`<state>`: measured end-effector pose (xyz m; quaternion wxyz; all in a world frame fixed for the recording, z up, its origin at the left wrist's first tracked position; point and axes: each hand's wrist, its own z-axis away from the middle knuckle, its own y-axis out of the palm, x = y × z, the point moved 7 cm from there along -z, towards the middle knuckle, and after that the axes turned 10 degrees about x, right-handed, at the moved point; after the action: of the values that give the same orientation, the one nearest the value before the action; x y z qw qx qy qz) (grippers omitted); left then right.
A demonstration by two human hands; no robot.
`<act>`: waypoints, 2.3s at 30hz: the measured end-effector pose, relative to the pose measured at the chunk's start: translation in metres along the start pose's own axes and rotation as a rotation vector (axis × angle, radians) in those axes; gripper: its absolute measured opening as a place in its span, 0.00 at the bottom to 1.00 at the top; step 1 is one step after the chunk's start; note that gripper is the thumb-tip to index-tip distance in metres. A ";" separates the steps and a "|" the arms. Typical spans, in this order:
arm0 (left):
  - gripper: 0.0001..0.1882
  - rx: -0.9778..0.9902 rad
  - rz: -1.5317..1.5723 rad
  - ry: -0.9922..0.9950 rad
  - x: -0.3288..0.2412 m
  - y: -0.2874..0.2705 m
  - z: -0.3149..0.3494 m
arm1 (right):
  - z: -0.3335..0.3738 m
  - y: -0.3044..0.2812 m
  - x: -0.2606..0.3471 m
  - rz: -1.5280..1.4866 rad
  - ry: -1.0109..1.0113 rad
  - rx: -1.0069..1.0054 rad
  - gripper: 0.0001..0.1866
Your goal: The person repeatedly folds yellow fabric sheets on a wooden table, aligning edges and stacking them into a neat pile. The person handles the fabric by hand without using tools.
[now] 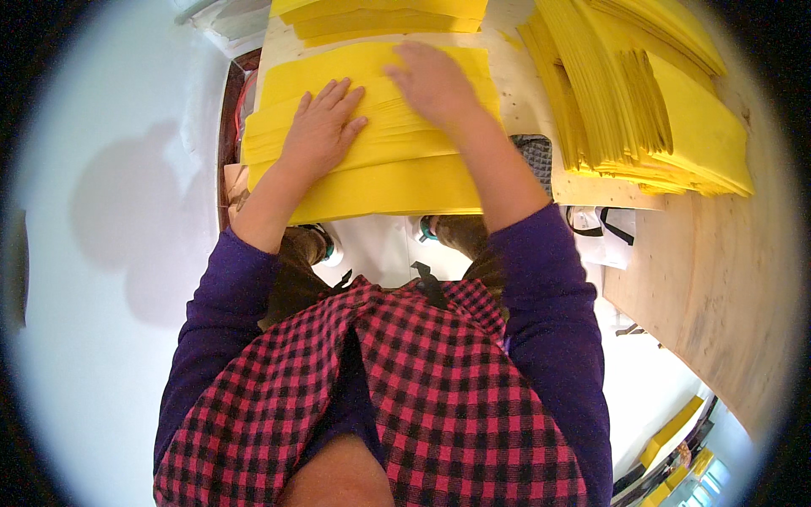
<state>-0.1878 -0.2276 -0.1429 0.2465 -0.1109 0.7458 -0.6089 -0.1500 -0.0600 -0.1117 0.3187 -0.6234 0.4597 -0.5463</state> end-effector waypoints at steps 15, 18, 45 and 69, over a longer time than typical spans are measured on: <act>0.28 0.047 0.040 -0.024 0.005 0.005 0.003 | 0.055 0.036 0.002 0.289 0.180 0.253 0.37; 0.29 0.048 0.049 -0.067 0.008 0.004 0.007 | 0.056 0.040 -0.001 0.310 0.211 0.285 0.39; 0.37 0.120 -0.046 -0.372 0.028 0.004 0.033 | 0.036 0.041 0.030 0.173 0.177 0.335 0.43; 0.37 0.166 -0.107 -0.456 0.066 -0.004 0.060 | 0.069 0.034 -0.035 0.345 0.406 0.260 0.42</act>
<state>-0.2151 -0.3103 -0.1623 0.3840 -0.2640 0.6113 -0.6396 -0.0893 -0.0475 -0.1695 0.3856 -0.3678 0.5395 -0.6519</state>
